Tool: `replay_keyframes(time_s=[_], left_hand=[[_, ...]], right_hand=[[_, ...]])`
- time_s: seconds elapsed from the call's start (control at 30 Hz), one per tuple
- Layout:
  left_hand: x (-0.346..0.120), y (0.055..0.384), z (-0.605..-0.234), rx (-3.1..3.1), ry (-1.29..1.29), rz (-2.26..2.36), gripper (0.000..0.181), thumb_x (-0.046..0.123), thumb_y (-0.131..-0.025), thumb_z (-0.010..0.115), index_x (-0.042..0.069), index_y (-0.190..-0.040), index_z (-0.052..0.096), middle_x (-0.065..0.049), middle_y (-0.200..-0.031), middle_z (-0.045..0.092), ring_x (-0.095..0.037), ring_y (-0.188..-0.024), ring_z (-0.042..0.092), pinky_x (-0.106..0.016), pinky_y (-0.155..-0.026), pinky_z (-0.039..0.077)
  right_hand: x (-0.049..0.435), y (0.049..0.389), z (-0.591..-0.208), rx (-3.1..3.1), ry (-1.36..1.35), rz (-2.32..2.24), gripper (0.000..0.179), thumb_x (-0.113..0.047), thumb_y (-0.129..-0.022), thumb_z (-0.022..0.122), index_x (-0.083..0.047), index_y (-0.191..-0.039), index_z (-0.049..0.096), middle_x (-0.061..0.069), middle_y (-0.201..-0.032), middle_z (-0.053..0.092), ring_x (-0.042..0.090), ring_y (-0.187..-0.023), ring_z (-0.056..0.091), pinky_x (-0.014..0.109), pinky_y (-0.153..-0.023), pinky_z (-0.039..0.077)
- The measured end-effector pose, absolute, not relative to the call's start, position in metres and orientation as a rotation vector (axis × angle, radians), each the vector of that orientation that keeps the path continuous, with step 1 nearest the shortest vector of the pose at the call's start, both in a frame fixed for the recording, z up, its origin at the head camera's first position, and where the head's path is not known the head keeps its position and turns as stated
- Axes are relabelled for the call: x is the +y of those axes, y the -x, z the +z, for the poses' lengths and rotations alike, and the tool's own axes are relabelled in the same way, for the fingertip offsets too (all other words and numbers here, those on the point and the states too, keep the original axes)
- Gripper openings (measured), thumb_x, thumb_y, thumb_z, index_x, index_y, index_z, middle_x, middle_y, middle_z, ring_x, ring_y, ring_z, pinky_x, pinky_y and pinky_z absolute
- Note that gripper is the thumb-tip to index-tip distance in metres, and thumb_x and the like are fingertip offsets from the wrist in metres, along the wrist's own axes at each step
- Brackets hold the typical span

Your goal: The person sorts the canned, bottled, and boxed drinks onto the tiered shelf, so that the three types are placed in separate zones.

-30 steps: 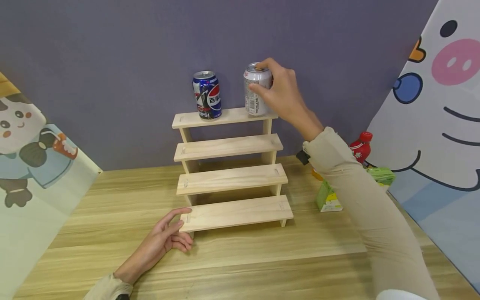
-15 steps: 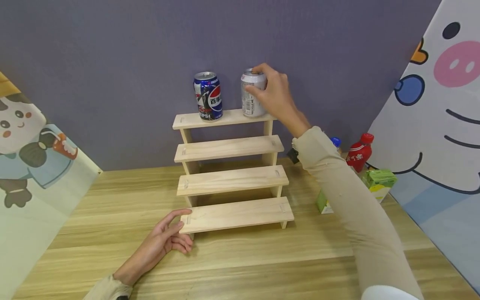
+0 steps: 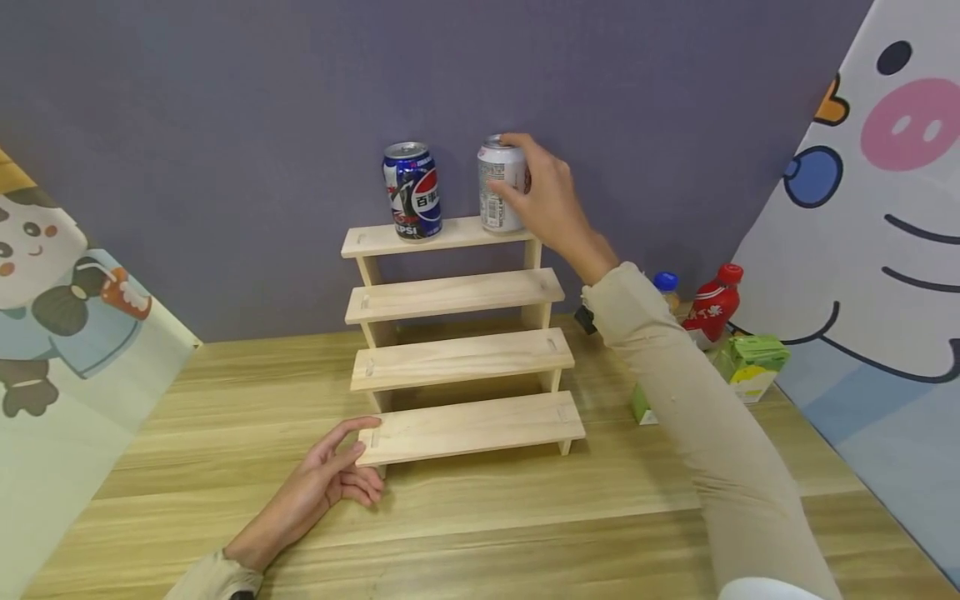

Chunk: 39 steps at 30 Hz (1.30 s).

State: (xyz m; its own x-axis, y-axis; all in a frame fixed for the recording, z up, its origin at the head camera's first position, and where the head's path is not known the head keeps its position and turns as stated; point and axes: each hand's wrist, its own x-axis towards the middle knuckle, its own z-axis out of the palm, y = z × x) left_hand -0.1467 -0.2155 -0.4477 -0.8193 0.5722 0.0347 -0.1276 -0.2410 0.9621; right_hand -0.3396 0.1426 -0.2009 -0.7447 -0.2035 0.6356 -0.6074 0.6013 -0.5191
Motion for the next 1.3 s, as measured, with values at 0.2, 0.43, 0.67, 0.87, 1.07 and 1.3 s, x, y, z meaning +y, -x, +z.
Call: replay_keyframes(time_s=[0.2,0.43,0.67,0.87,1.07,1.3], left_hand=[[-0.216,0.146,-0.447,1.577,-0.534,2.101,0.046,0.019,-0.111,0.034,0.006,-0.154,0.023,-0.017,-0.092,0.074,-0.027,-0.081,0.073,-0.037,-0.073,0.063],[-0.215,0.147,-0.448,1.567,-0.543,2.101,0.046,0.018,-0.111,0.034,0.006,-0.155,0.023,-0.018,-0.093,0.074,-0.027,-0.081,0.073,-0.036,-0.073,0.063],[-0.215,0.147,-0.449,1.559,-0.554,2.106,0.046,0.017,-0.111,0.034,0.005,-0.154,0.023,-0.018,-0.093,0.074,-0.027,-0.081,0.073,-0.037,-0.073,0.063],[-0.216,0.147,-0.449,1.54,-0.555,2.114,0.046,0.018,-0.111,0.034,0.006,-0.155,0.023,-0.018,-0.093,0.074,-0.027,-0.081,0.073,-0.037,-0.073,0.063],[-0.217,0.148,-0.451,1.538,-0.544,2.111,0.047,0.018,-0.111,0.034,0.006,-0.155,0.022,-0.018,-0.093,0.074,-0.027,-0.081,0.073,-0.036,-0.073,0.063],[-0.216,0.151,-0.45,1.558,-0.551,2.102,0.047,0.018,-0.111,0.034,0.006,-0.154,0.022,-0.018,-0.092,0.074,-0.026,-0.08,0.073,-0.036,-0.072,0.063]], right_hand=[[0.144,0.34,-0.206,-2.3,-0.697,1.005,0.07,-0.018,-0.094,0.071,-0.017,-0.155,0.036,0.014,-0.143,0.052,0.028,-0.121,0.06,0.038,-0.097,0.055],[0.149,0.335,-0.209,-2.368,-0.734,0.88,0.096,-0.014,-0.092,0.073,-0.022,-0.161,0.007,-0.001,-0.165,0.019,0.024,-0.135,0.045,0.037,-0.106,0.047],[0.155,0.325,-0.211,-2.404,-0.73,0.78,0.095,-0.013,-0.095,0.069,-0.024,-0.161,0.002,-0.002,-0.165,0.011,0.017,-0.147,0.021,0.038,-0.121,0.027],[0.162,0.316,-0.211,-2.399,-0.754,0.72,0.085,-0.015,-0.097,0.067,-0.02,-0.161,0.012,0.01,-0.163,0.021,0.028,-0.147,0.024,0.048,-0.12,0.026],[0.172,0.301,-0.216,-2.401,-0.777,0.684,0.078,-0.018,-0.098,0.066,-0.021,-0.161,0.019,0.022,-0.16,0.026,0.039,-0.147,0.024,0.059,-0.117,0.026],[0.186,0.28,-0.217,-2.384,-0.757,0.618,0.072,-0.02,-0.098,0.067,-0.018,-0.158,0.028,0.017,-0.159,0.032,0.036,-0.146,0.028,0.058,-0.118,0.028]])
